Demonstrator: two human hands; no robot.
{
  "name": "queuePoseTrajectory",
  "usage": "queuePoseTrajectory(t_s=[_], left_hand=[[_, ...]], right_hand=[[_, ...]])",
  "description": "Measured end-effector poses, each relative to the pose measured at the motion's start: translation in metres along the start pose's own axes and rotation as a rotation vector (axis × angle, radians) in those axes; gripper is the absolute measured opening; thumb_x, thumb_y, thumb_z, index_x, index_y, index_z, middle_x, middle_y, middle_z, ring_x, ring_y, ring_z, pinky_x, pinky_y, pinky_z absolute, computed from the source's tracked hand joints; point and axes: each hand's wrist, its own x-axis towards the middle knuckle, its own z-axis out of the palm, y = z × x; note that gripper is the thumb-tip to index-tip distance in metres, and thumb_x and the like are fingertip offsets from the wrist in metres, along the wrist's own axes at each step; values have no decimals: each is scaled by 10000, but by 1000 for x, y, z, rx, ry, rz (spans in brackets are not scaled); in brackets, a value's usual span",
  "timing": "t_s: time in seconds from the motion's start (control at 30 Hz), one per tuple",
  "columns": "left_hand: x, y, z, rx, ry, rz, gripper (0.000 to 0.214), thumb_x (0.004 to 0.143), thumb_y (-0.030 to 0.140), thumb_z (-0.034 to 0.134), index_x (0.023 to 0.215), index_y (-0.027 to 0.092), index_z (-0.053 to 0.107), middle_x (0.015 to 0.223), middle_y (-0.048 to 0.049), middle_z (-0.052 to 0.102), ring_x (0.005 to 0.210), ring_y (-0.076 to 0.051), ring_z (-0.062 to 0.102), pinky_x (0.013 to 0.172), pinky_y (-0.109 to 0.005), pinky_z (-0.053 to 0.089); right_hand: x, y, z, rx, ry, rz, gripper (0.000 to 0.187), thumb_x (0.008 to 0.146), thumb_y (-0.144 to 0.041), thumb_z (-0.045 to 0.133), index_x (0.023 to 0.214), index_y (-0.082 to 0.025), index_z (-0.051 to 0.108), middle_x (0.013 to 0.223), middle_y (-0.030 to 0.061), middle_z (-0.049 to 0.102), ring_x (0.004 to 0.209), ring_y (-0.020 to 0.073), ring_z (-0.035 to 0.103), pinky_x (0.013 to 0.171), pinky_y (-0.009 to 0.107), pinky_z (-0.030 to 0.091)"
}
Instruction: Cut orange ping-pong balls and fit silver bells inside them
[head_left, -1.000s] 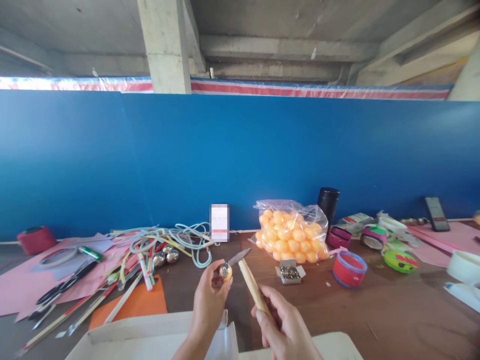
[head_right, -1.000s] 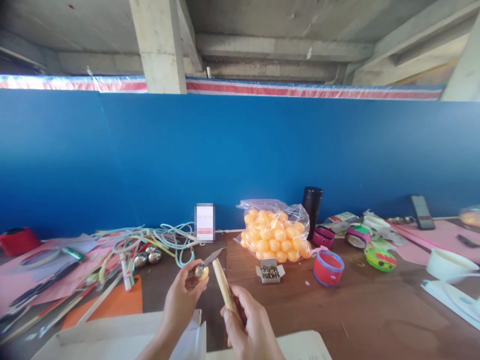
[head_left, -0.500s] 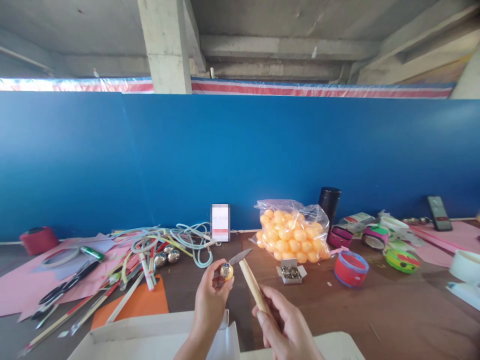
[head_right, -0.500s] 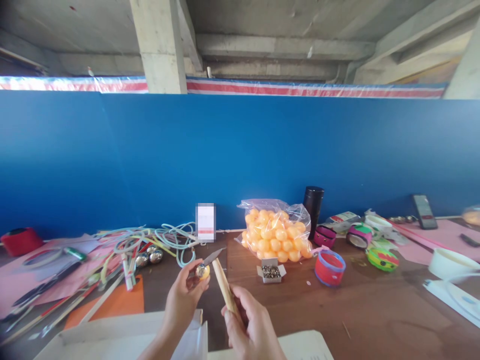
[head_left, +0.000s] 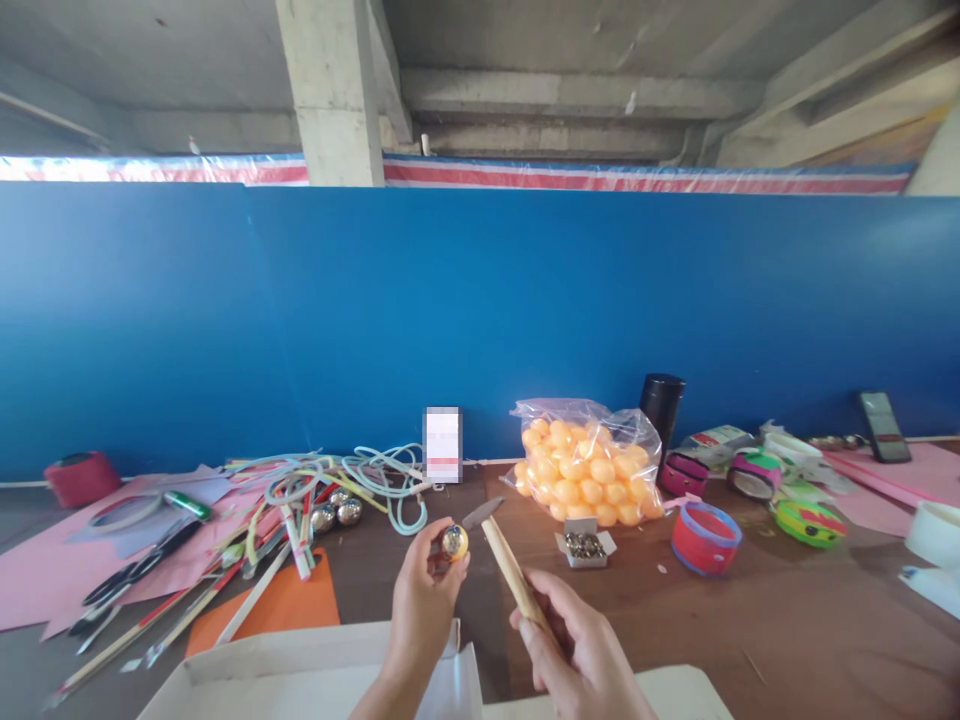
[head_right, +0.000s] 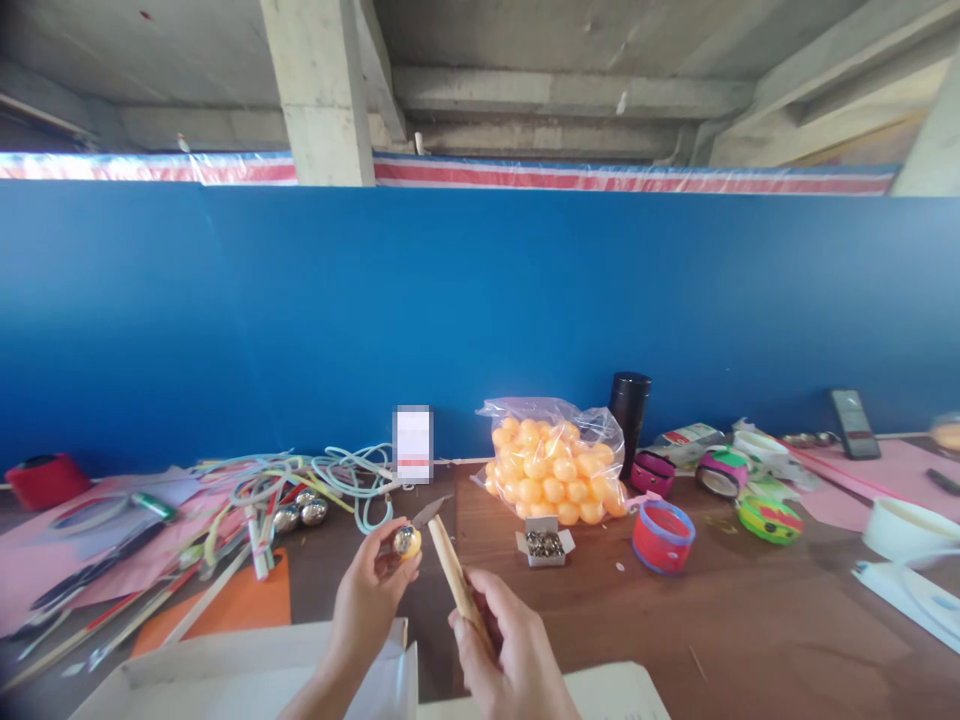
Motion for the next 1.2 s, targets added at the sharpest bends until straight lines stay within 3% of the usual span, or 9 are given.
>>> queuePoseTrajectory(t_s=[0.67, 0.87, 1.03, 1.2], left_hand=[[-2, 8, 4, -21, -1, -35, 441, 634, 304, 678, 1044, 181, 574, 900, -52, 656, 721, -178, 641, 643, -323, 565], [-4, 12, 4, -30, 14, -48, 441, 617, 305, 687, 1032, 186, 594, 899, -58, 675, 741, -194, 656, 630, -315, 563], [-3, 9, 4, -44, 9, -38, 443, 606, 314, 698, 1018, 186, 601, 850, -44, 680, 719, -190, 657, 632, -318, 563], [-2, 7, 3, -19, -8, -38, 442, 631, 313, 685, 1043, 185, 585, 947, -72, 666, 760, -198, 657, 634, -321, 566]], right_hand=[[1, 2, 1, 18, -6, 5, 416, 820, -449, 504, 1134, -180, 549, 745, 26, 628, 455, 87, 476, 408, 192, 421], [2, 6, 0, 33, 7, 14, 425, 824, -431, 503, 1168, -182, 519, 810, 49, 652, 456, 87, 506, 321, 159, 345], [2, 5, 1, 20, -12, 13, 394, 824, -415, 514, 1133, -172, 550, 697, 11, 610, 437, 76, 476, 315, 145, 318], [1, 1, -2, 53, 19, 23, 422, 829, -437, 504, 1156, -173, 536, 817, 59, 652, 456, 83, 506, 322, 154, 359]])
